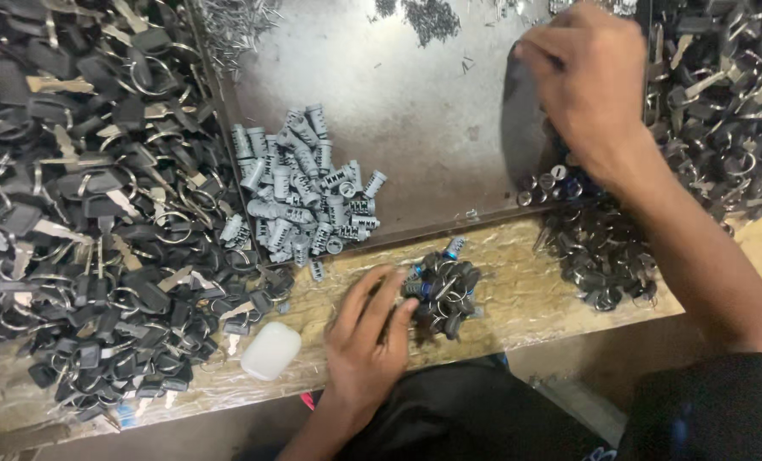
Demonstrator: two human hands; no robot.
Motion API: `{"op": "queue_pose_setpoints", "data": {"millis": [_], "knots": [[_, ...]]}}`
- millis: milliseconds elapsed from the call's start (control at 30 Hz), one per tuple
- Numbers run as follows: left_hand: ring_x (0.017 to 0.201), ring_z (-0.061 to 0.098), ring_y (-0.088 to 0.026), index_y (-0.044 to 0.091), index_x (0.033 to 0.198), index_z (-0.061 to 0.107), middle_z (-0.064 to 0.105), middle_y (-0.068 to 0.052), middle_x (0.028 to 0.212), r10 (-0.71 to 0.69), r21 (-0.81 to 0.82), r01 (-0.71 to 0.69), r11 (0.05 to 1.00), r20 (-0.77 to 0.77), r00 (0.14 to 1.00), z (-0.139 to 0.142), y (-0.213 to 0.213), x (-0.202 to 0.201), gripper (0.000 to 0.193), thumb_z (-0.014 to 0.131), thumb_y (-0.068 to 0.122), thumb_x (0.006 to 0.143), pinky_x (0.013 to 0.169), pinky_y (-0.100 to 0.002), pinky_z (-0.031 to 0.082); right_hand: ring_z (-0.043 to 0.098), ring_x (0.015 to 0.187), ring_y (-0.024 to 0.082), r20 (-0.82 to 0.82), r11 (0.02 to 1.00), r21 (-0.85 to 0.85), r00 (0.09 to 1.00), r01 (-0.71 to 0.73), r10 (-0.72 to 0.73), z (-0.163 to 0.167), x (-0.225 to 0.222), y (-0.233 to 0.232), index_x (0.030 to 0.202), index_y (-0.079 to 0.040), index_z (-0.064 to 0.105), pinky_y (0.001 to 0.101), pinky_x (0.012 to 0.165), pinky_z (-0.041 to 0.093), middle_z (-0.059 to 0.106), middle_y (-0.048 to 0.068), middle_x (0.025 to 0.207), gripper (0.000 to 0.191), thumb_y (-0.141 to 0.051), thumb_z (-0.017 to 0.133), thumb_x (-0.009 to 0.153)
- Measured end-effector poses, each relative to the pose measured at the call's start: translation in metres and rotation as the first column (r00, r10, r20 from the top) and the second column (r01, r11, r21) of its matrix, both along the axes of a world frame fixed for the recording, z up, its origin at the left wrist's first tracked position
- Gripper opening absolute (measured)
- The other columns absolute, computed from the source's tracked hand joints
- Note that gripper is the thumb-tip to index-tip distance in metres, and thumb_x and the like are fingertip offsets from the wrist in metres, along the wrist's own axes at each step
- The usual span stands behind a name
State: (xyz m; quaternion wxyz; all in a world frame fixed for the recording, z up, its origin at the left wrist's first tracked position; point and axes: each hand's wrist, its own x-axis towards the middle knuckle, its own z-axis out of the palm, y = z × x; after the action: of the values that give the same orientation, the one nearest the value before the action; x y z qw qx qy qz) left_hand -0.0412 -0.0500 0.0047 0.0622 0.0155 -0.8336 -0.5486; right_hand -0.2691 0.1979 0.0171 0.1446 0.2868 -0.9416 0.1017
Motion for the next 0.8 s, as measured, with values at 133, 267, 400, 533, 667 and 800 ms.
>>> {"op": "queue_pose_setpoints", "data": {"millis": [133,267,400,533,667,800], "knots": [[0.086,0.073,-0.016,-0.001,0.106,0.072,0.075,-0.008,0.103,0.107,0.144,-0.117,0.983,0.076,0.991,0.003,-0.005,0.004,0.010,0.073,-0.002,0.096,0.075,-0.027,0.058,0.067,0.080,0.027,0.206,0.998,-0.054,0.978,0.024,-0.013,0.009,0.016,-0.019,0.100,0.001,0.075,0.0373,0.072,0.053,0.070,0.016,0.088,0.007,-0.006,0.076,0.100],[0.061,0.062,-0.008,-0.005,0.101,0.075,0.075,-0.010,0.093,-0.139,0.602,-0.080,0.795,0.309,0.941,-0.001,0.003,0.010,0.013,0.076,-0.004,0.089,0.052,-0.023,0.049,0.066,0.074,0.014,0.538,0.933,-0.342,0.837,0.110,0.099,0.039,0.115,-0.023,0.097,-0.003,0.072,0.0295,0.066,0.051,0.073,0.008,0.090,0.006,-0.008,0.072,0.095],[0.057,0.058,-0.009,-0.008,0.099,0.073,0.073,-0.011,0.087,-0.378,0.883,-0.086,0.461,0.283,0.882,-0.011,0.014,0.019,0.007,0.075,-0.004,0.093,0.048,-0.023,0.045,0.062,0.055,0.012,0.577,0.824,-0.555,0.764,0.110,0.287,0.038,0.202,-0.039,0.098,-0.005,0.075,0.0271,0.047,0.045,0.072,0.005,0.073,0.012,-0.006,0.076,0.086],[0.054,0.054,-0.005,-0.006,0.099,0.073,0.071,-0.008,0.081,-0.349,0.884,-0.253,0.394,0.399,0.848,-0.015,0.009,0.028,0.010,0.068,0.004,0.099,0.049,-0.021,0.044,0.064,0.057,0.013,0.545,0.857,-0.514,0.787,0.041,0.289,0.040,0.185,-0.041,0.107,-0.005,0.076,0.0287,0.051,0.048,0.070,0.005,0.073,0.020,-0.002,0.074,0.088],[0.078,0.064,-0.008,-0.006,0.100,0.072,0.072,-0.006,0.090,0.065,0.545,-0.166,0.822,0.199,0.978,-0.015,0.002,0.024,0.006,0.068,0.000,0.100,0.068,-0.021,0.050,0.063,0.063,0.020,0.355,0.946,-0.324,0.930,0.024,0.098,0.025,0.103,-0.041,0.117,-0.006,0.077,0.0334,0.058,0.047,0.069,0.011,0.083,0.019,-0.006,0.075,0.099],[0.074,0.061,-0.007,-0.005,0.098,0.074,0.072,-0.006,0.087,0.230,0.403,-0.289,0.868,0.188,0.955,-0.016,0.000,0.016,0.005,0.074,-0.001,0.094,0.065,-0.020,0.048,0.065,0.081,0.029,0.199,0.975,-0.201,0.970,-0.098,0.138,-0.020,0.037,-0.051,0.124,-0.006,0.075,0.0399,0.071,0.051,0.068,0.013,0.097,0.025,-0.004,0.073,0.100]]}}
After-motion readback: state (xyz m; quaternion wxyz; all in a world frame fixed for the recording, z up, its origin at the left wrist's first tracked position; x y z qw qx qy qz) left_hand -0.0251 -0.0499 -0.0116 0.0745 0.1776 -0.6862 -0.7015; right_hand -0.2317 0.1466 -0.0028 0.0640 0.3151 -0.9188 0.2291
